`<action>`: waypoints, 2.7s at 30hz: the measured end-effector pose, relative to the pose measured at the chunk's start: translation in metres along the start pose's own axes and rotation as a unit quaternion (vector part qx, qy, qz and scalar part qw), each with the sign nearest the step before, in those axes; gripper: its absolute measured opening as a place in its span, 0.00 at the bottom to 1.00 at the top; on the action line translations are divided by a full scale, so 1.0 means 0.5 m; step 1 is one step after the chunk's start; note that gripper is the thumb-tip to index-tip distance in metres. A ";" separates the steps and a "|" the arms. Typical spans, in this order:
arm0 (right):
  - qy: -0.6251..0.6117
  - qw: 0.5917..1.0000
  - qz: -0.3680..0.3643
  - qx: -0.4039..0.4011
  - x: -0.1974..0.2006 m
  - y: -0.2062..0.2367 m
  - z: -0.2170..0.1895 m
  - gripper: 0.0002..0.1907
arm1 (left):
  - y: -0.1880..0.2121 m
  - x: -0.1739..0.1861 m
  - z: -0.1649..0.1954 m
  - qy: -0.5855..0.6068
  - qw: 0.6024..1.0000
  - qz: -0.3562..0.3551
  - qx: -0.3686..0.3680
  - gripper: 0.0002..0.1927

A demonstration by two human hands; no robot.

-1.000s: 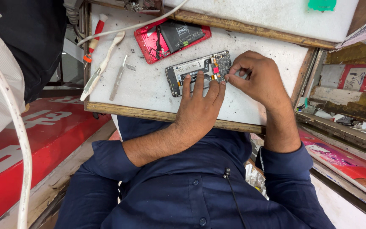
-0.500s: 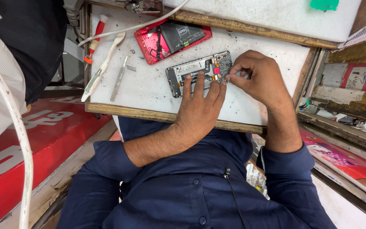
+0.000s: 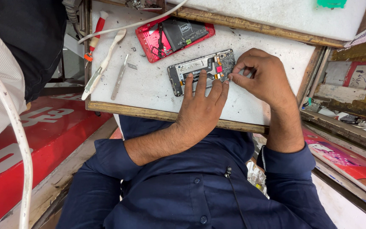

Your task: The person disassembles a mobile phone on a workbench, removes the battery, and uses a screwdriver to loosen screws on the motherboard. The person then handles the battery and places it aside while continuing to work on the phone's internal components.

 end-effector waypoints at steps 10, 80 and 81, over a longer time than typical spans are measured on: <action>0.011 1.000 -0.006 -0.004 -0.002 -0.004 -0.001 0.09 | -0.001 0.000 -0.002 0.000 1.000 0.003 -0.005 0.26; 0.027 0.999 0.015 0.009 -0.003 0.017 -0.014 0.08 | 0.007 0.007 0.014 -0.033 0.999 0.003 0.004 0.26; 0.030 0.999 0.015 0.009 -0.004 0.017 -0.013 0.08 | 0.007 0.007 0.013 -0.033 0.999 0.003 0.004 0.26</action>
Point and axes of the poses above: each hand's wrist, its own y-axis away from the middle knuckle, its own x-axis out of the back of the hand, z = x × y, the point moved 8 cm from there along -y, towards the middle knuckle, and after that the axes turned 1 degree about -z, right-handed, at the moved point
